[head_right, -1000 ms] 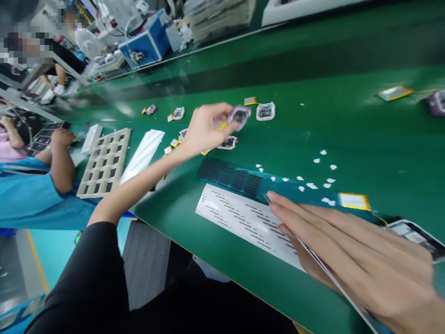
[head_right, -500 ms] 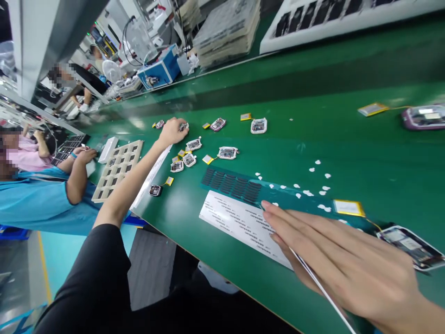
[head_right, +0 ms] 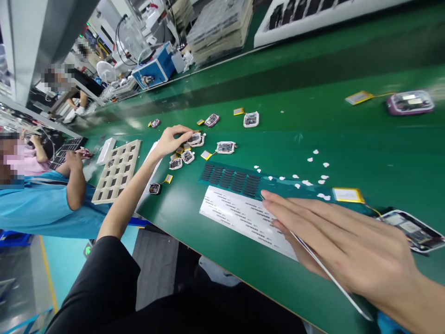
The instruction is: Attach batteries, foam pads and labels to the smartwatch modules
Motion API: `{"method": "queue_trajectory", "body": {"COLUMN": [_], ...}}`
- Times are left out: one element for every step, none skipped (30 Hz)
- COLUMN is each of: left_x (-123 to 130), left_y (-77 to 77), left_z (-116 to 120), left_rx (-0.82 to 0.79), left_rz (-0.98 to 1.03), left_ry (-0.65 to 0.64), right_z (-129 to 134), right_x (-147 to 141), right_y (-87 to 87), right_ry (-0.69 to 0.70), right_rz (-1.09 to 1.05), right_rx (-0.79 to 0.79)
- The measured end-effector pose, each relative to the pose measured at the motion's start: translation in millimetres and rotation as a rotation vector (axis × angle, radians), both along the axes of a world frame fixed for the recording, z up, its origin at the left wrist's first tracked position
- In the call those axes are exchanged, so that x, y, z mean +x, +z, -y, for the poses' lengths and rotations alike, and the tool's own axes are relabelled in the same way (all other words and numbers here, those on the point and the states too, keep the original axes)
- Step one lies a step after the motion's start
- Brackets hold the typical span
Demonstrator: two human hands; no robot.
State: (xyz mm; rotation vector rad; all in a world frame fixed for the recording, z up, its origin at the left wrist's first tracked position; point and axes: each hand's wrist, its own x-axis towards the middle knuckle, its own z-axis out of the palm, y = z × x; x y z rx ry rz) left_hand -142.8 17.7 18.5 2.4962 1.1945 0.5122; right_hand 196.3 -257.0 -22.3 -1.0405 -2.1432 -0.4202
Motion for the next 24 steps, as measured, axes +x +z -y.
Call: {"method": "queue_trajectory", "body": {"left_x": [3,6,8,11,13,15,17,17,15,12,7,0,-8,-16,-25,-33,-39,-42,-41,-36,-27,-13,5,25], "left_y": [0.4,0.5,0.0,-0.7,-1.5,-2.2,-2.4,-1.9,-0.8,0.9,3.1,5.4,7.9,10.4,12.9,15.7,18.6,21.8,24.9,27.7,29.6,30.2,29.2,26.5], "left_z": [1,2,3,5,7,8,8,8,7,5,4,3,3,4,7,10,13,17,20,22,23,22,19,15], "left_rx": [0.002,0.010,0.022,0.033,0.049,0.068,0.088,0.107,0.127,0.144,0.157,0.164,0.170,0.174,0.175,0.174,0.172,0.172,0.179,0.195,0.217,0.243,0.270,0.288], "left_rz": [-0.006,-0.016,-0.026,-0.036,-0.050,-0.069,-0.090,-0.111,-0.130,-0.147,-0.162,-0.177,-0.200,-0.230,-0.264,-0.300,-0.334,-0.361,-0.378,-0.382,-0.375,-0.358,-0.335,-0.314], "left_ry": [-0.008,-0.011,-0.010,-0.006,0.007,0.030,0.059,0.093,0.131,0.170,0.205,0.231,0.249,0.256,0.250,0.237,0.219,0.201,0.188,0.181,0.176,0.158,0.125,0.069], "right_z": [0,0,1,3,4,7,9,11,12,13,13,12,10,7,5,2,0,-2,-3,-4,-5,-5,-6,-6], "right_x": [-1,-2,-4,-6,-9,-11,-14,-16,-18,-18,-18,-17,-15,-12,-10,-9,-8,-8,-10,-12,-14,-16,-19,-21], "right_y": [0.8,1.8,3.0,4.5,6.4,8.5,10.7,12.8,14.6,15.6,15.9,15.2,13.8,11.9,10.0,8.7,8.4,9.3,11.7,15.4,19.9,24.8,29.5,33.4], "right_ry": [0.004,0.015,0.024,0.026,0.019,0.010,0.000,-0.008,-0.011,-0.010,-0.010,-0.011,-0.005,0.004,0.018,0.026,0.025,0.017,0.003,-0.009,-0.012,-0.009,0.000,0.005], "right_rz": [0.006,0.015,0.023,0.019,0.003,-0.023,-0.056,-0.091,-0.117,-0.128,-0.126,-0.114,-0.089,-0.057,-0.021,0.011,0.033,0.041,0.035,0.024,0.018,0.017,0.016,0.013], "right_rx": [0.002,0.009,0.012,0.007,-0.009,-0.039,-0.080,-0.120,-0.151,-0.164,-0.161,-0.142,-0.105,-0.059,-0.014,0.020,0.042,0.053,0.056,0.057,0.060,0.063,0.065,0.068]}}
